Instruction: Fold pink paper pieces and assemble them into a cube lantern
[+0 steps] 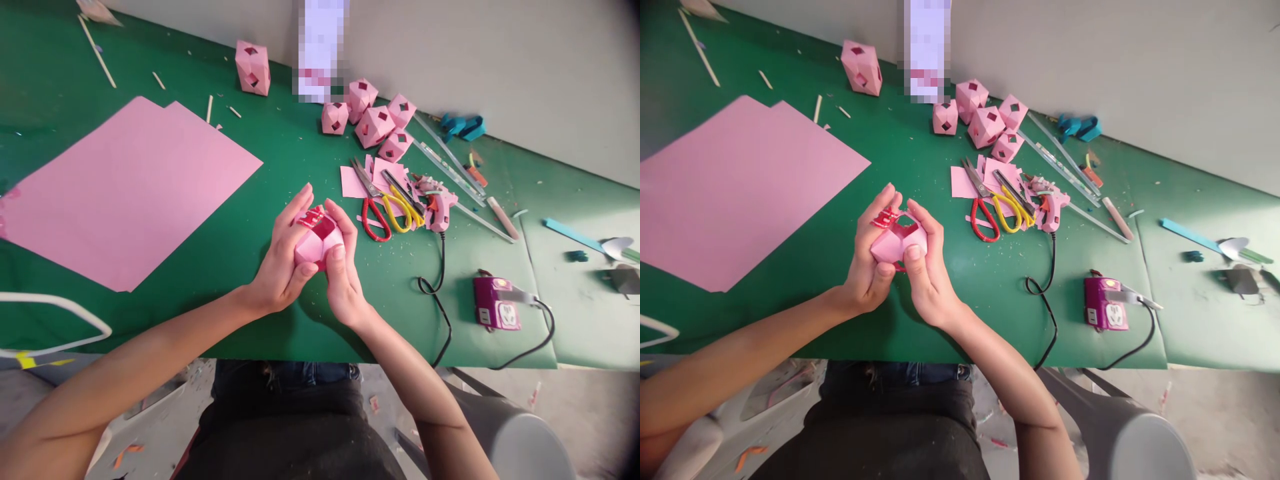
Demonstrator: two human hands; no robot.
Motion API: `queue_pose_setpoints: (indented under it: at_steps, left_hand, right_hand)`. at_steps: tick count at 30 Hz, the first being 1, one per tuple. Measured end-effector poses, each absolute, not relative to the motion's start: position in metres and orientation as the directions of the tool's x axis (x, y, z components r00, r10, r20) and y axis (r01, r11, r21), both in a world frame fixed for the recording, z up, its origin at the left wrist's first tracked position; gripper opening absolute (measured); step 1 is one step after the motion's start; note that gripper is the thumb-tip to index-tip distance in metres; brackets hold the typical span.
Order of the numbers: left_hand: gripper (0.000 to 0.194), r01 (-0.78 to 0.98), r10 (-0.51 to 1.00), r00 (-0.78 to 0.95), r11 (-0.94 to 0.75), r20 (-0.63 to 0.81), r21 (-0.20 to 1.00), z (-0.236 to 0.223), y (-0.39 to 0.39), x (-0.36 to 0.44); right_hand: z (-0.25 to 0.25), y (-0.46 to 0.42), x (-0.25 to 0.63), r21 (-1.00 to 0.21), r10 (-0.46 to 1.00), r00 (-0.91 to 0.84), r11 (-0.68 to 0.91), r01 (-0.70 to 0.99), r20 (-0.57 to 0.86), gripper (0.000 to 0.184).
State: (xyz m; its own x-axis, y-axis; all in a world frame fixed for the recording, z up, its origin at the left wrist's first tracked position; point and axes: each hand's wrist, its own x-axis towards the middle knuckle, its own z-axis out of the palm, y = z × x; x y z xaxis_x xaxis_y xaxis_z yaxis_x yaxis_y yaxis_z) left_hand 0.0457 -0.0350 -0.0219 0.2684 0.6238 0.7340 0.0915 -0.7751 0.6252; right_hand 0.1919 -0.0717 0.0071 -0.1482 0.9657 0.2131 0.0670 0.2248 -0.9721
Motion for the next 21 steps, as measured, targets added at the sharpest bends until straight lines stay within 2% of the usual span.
queue_pose_setpoints:
  at_steps: [8, 13, 17, 21]
  left_hand:
    - [0.058, 0.109, 0.58, 0.282, -0.811, 0.764, 0.575, -0.017, -0.035, 0.042]
    - [0.062, 0.068, 0.63, 0.218, -0.772, 0.745, 0.632, -0.015, -0.038, 0.044]
    - [0.055, -0.013, 0.684, 0.196, -0.714, 0.702, 0.7, -0.02, -0.039, 0.045]
    - [0.05, 0.0, 0.743, 0.193, -0.653, 0.641, 0.757, -0.019, -0.038, 0.044]
  right_hand:
    - [0.014, -0.073, 0.194, -0.925, 0.936, -0.166, 0.338, 0.176, 0.31, 0.06]
    - [0.014, -0.069, 0.199, -0.844, 0.893, -0.188, 0.449, 0.293, 0.41, 0.07]
    - [0.005, -0.065, 0.202, -0.765, 0.826, -0.241, 0.563, 0.314, 0.509, 0.062]
    - [0.003, -0.064, 0.203, -0.778, 0.868, -0.191, 0.496, 0.386, 0.459, 0.059]
